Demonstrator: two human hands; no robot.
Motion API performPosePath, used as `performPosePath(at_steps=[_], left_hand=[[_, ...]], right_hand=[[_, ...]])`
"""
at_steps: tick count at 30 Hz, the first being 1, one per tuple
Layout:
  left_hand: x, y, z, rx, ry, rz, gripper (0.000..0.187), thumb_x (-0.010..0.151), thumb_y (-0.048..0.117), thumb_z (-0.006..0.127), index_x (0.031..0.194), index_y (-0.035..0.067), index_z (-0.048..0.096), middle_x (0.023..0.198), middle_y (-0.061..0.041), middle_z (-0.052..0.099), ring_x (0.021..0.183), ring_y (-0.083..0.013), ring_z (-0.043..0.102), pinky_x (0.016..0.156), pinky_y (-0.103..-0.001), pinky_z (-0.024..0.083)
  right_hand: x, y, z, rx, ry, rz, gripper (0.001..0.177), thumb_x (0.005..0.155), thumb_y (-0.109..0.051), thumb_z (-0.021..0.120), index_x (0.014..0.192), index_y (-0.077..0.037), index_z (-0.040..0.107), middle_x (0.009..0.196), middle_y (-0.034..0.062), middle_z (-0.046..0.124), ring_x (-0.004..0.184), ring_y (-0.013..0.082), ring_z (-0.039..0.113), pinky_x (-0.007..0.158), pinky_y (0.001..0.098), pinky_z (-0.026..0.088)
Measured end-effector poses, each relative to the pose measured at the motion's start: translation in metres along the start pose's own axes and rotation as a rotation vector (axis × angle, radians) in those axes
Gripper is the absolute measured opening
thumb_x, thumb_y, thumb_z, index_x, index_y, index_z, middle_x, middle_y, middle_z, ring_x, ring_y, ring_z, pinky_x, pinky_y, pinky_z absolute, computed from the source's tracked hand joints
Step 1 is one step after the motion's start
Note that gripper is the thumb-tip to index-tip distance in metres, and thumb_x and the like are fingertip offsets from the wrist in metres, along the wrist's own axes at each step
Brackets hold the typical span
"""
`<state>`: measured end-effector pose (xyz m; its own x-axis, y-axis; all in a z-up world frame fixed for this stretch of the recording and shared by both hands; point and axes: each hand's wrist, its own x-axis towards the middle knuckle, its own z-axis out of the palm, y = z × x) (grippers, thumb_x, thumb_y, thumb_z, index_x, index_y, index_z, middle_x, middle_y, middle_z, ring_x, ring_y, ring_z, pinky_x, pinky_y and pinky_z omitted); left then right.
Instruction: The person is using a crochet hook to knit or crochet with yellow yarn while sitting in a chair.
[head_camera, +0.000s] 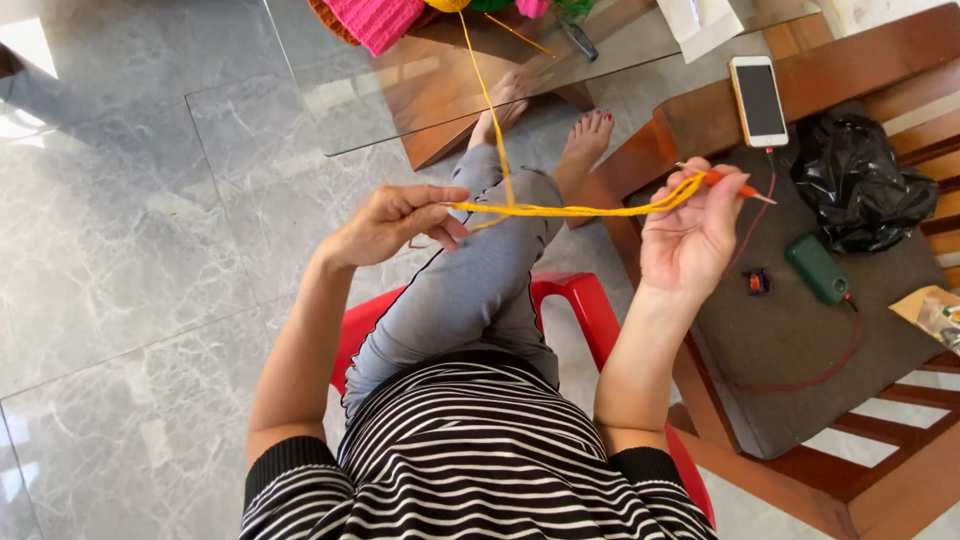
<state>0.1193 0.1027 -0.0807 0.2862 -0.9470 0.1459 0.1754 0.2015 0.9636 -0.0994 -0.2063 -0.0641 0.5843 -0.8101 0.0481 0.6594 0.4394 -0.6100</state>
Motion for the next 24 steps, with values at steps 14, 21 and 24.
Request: performPosePath(at_steps=[14,21,24], left_hand=[[0.019,-0.03,0.06,0.663,0.425,0.335,0.038,0.084,0.009,0.084,0.121,0.01,0.075,0.113,-0.016,0.072,0.103,-0.0361,0.07,0.092,-0.046,0.055],[0.015,-0.025,0.064,0.69,0.376,0.219,0.008,0.091,0.001,0.074,0.096,0.007,0.076,0.077,-0.009,0.07,0.066,-0.0241,0.069,0.066,-0.034,0.059],[-0.011,0.012,0.062,0.658,0.264,0.07,0.005,0.09,0.0,0.071,0.092,0.003,0.074,0.075,-0.015,0.071,0.065,-0.0283,0.068,0.068,-0.04,0.058]], right_hand=[[-0.007,0.008,0.018,-0.301,0.0,0.044,0.024,0.106,-0.04,0.055,0.117,-0.019,0.061,0.116,0.0106,0.073,0.094,0.0145,0.067,0.075,0.0301,0.068],[-0.017,-0.012,0.017,-0.314,-0.05,-0.065,0.022,0.11,-0.036,0.05,0.118,-0.017,0.052,0.111,0.014,0.072,0.086,0.0145,0.068,0.068,0.03,0.068],[-0.036,-0.013,0.02,-0.295,-0.13,-0.038,0.02,0.111,-0.034,0.047,0.119,-0.016,0.05,0.11,0.0162,0.072,0.085,0.0173,0.072,0.069,0.0334,0.069]])
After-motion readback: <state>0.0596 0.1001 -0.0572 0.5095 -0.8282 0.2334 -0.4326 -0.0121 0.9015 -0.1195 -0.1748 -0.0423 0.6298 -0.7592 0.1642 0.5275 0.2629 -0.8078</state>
